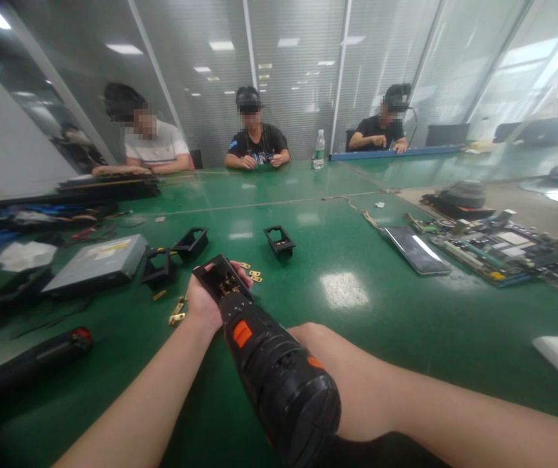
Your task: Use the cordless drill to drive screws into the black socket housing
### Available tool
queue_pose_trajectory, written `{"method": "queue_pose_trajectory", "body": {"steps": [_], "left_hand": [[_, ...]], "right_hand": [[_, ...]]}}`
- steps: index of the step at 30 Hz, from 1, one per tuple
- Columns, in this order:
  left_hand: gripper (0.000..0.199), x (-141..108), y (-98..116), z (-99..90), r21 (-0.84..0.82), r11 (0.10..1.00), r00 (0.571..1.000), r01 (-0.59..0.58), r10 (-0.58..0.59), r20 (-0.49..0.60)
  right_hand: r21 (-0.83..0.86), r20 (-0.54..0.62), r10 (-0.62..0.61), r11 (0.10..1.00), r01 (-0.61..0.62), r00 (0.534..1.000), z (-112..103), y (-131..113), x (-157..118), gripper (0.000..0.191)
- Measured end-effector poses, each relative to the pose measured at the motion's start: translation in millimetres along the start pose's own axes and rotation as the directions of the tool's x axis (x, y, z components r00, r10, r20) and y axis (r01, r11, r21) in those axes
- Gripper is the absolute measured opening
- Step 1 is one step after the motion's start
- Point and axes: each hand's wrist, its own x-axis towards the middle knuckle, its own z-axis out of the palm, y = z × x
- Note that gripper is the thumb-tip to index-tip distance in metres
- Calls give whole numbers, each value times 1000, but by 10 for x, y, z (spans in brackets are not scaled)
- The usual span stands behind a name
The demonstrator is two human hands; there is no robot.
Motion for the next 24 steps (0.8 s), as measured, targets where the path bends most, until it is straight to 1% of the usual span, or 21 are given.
{"method": "queue_pose_trajectory", "body": {"steps": [2, 4, 7, 9, 16, 22, 24], "left_hand": [[42, -12, -4, 17, 8, 1000, 1000, -7, 7, -12], [41, -25, -14, 38, 15, 999, 998, -43, 43, -43], [36, -38, -32, 68, 10, 993, 987, -120, 120, -109], [32, -41, -39, 82, -10, 990, 982, -140, 137, -133], [32, -39, -26, 112, -44, 989, 980, -143, 135, -147], [31, -32, -31, 93, -39, 988, 980, -150, 143, -138], [30, -24, -32, 77, -45, 987, 979, -157, 149, -140]], "right_hand": [[-38, -11, 26, 999, -27, 1000, -11, -6, 5, 27], [-46, -3, 53, 998, -53, 999, -23, -18, 16, 33], [-47, 41, 96, 994, -94, 995, -28, -49, 31, 27], [-51, 51, 98, 994, -96, 994, -21, -68, 32, 25], [-60, 15, 66, 996, -65, 998, -2, -34, 29, 25], [-49, 13, 78, 996, -77, 997, 2, 27, 22, 27], [-48, 16, 30, 998, -29, 999, 7, 47, 9, 25]]}}
